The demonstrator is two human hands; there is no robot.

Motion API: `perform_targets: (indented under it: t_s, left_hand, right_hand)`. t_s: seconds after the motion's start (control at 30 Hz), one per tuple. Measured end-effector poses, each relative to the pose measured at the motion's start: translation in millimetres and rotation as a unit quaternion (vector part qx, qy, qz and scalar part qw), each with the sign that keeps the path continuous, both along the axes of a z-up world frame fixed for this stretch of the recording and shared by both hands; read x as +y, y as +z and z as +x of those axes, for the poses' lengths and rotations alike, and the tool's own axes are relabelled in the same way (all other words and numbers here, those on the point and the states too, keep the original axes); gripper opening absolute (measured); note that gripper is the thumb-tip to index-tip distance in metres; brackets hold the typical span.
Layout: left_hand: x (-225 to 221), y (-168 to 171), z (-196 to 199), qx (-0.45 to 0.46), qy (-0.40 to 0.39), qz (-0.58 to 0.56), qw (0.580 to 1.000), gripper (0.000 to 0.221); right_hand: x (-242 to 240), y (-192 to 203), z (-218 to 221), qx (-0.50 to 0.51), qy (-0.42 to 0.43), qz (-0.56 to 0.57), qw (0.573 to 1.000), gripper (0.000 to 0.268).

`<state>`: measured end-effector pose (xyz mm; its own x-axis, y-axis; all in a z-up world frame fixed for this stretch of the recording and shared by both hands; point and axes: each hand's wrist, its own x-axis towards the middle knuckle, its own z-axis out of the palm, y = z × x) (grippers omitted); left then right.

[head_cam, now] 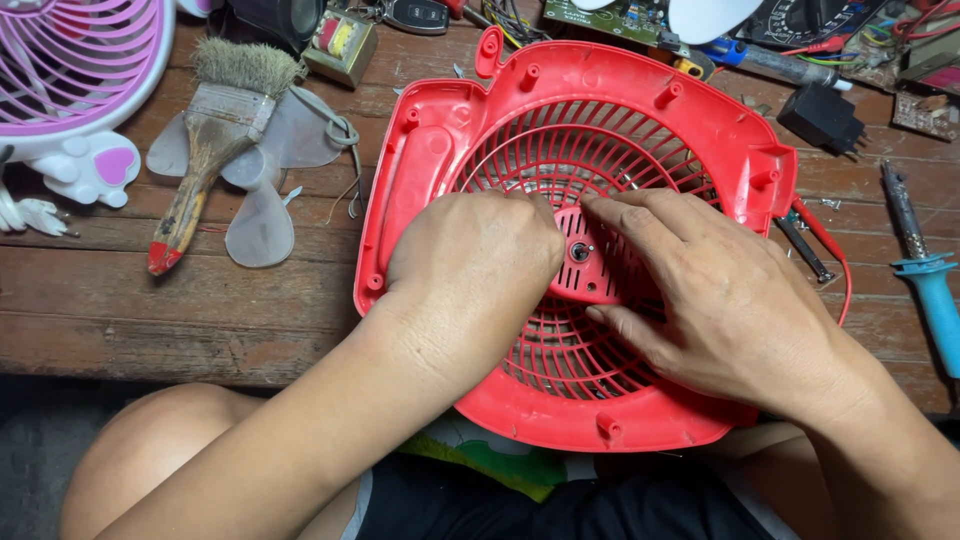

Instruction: Assembling a fan motor into its plastic housing and securing the internal cover with a screwdriver.

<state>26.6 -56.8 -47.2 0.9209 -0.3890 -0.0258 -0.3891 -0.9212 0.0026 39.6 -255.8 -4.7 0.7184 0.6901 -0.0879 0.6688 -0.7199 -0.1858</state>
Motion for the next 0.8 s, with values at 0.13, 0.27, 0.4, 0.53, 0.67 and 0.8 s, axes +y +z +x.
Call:
perform_targets:
  t_s: [0.13,0.27,0.4,0.53,0.67,0.8]
  left_hand:
    - [0.7,0.1,-0.2,-0.018,-0.003,0.016,1.0,0.017]
    - [4.1,5.4,-0.8,0.005,0.01,-0.008,1.0,0.024]
    - [4.7,12.8,1.1,0.027,-0.019,-0.045,0.998,0.122]
    - [3.7,20.7,2.8,0.027,-0.049,-0.113,0.992,0.107]
    - [2.6,25.6,2.7,0.077,-0.061,-0.154,0.983,0.07]
    - [0.9,15.2,4.1,0.043,-0.073,-0.152,0.985,0.077]
  right_hand:
    - [3.3,1.4,0.4,-0.005,-0.008,-0.015,1.0,0.084]
    - [5.2,-0.1,2.1,0.006,-0.035,-0.07,0.997,0.087]
    - [1.2,-7.4,1.9,-0.048,0.032,0.011,0.998,0.081]
    - [1.8,-5.5,3.3,-0.048,0.023,-0.014,0.998,0.078]
    - [1.2,-2.9,5.2,-0.006,-0.007,-0.027,1.0,0.079]
    - [-5.6,-2.3,0.8,-0.051,0.023,0.046,0.997,0.083]
